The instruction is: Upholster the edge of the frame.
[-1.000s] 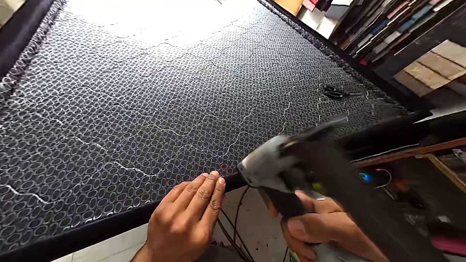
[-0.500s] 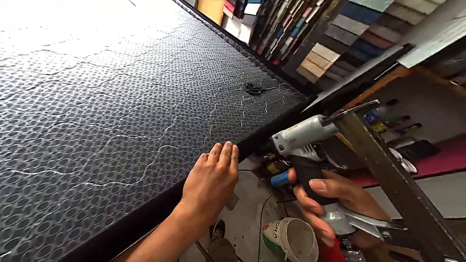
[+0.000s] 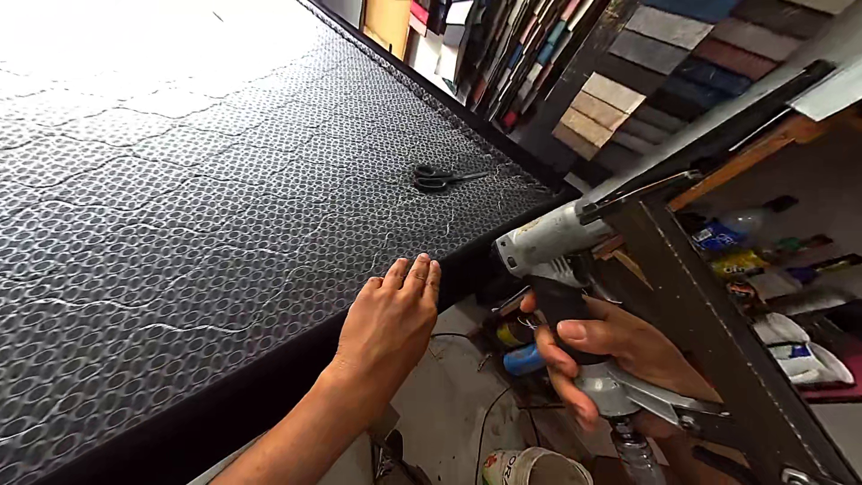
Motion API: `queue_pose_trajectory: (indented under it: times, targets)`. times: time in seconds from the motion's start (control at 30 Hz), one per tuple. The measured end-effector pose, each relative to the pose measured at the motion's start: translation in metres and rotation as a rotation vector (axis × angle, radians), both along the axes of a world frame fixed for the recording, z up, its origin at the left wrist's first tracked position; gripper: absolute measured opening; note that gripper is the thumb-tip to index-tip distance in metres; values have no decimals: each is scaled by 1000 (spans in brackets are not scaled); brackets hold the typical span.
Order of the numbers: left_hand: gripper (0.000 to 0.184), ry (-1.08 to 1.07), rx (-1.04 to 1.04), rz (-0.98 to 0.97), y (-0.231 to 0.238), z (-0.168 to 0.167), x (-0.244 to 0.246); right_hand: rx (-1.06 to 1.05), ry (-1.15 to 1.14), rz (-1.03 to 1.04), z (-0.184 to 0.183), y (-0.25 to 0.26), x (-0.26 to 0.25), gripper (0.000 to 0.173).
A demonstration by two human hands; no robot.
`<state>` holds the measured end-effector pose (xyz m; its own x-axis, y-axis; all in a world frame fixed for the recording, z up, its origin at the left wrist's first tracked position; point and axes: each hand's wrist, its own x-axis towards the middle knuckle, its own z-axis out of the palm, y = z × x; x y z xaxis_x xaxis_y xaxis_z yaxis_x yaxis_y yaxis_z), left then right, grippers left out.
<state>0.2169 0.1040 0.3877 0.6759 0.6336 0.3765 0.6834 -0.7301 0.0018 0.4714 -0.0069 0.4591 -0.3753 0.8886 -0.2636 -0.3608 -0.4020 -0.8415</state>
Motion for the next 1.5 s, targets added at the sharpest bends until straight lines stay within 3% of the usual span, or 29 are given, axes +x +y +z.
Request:
queue_pose_trajectory:
  times: [0.3,0.53,0.7,0.77,0.87,0.93,1.03,1.1,1.23,1.5]
  targets:
    - [42,-68,-62,-26,34,8,109,-11,26,-47,-3,28,107,37]
    - [39,-128,93,-5,15,-5,48,-56,125,169,5,55,98,33]
    - [28,-302,121,-32,20,-18,40,-119,-25,277,14,78,47,29]
    - [24,-402,133,-35,16,-19,36,-138,-79,324,0,79,41,30]
    - [21,-491,130,-12,13,-20,34,-133,-102,346,11,81,37,31]
    - [20,-521,123,6,13,-19,34,-123,-53,367,14,84,32,31]
    - [19,-511,114,26,11,-19,32,-96,-177,385,-1,80,37,30]
    - [23,-396,103,9,12,-17,32,-16,-232,310,4,73,51,32]
    - [42,-146,94,0,22,-12,62,22,-117,181,34,74,105,36]
    - [39,-108,85,-57,57,-6,176,-48,-9,110,15,89,215,34]
